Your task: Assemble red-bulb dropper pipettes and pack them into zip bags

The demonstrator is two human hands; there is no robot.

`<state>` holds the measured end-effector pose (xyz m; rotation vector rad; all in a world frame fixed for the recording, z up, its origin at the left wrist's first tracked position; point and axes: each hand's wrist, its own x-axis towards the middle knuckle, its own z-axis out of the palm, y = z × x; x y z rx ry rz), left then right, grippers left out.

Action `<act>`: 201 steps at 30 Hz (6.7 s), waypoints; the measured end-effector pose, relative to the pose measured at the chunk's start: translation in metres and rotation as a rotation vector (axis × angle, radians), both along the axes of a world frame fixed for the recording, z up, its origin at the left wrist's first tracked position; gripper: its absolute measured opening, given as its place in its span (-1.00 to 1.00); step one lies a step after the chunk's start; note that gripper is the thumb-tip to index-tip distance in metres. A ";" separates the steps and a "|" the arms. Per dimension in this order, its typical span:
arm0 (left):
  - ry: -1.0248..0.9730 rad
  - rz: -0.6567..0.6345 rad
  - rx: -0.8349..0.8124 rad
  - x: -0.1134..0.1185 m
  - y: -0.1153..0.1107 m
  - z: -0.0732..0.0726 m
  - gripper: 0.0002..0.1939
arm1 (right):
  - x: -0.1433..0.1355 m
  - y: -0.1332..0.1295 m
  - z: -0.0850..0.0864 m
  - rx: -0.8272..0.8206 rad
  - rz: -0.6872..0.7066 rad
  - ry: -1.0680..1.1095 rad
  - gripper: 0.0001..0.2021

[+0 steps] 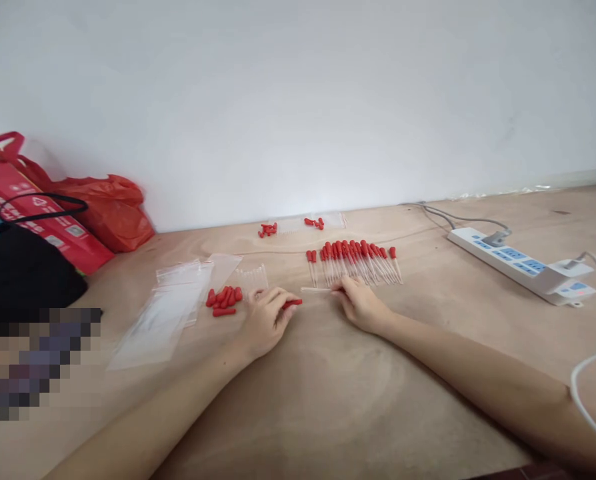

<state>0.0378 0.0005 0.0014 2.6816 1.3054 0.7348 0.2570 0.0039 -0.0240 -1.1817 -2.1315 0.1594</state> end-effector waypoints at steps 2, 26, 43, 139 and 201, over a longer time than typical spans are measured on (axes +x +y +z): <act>-0.006 -0.043 -0.015 0.006 -0.006 -0.001 -0.85 | 0.017 -0.010 -0.004 0.034 0.044 0.024 -0.82; -0.084 -0.114 0.024 0.008 -0.007 -0.007 -0.79 | 0.015 -0.017 -0.001 0.046 0.214 -0.019 -0.76; -0.070 -0.212 0.088 0.009 -0.011 -0.005 -0.82 | 0.012 -0.021 0.004 0.142 0.214 -0.147 -0.70; -0.034 -0.104 0.061 0.006 0.007 -0.010 -0.83 | 0.018 -0.012 -0.001 0.052 0.153 0.007 -0.70; 0.173 -0.238 0.287 0.002 0.007 0.007 -0.82 | -0.011 -0.016 0.029 -0.010 0.180 -0.323 -0.84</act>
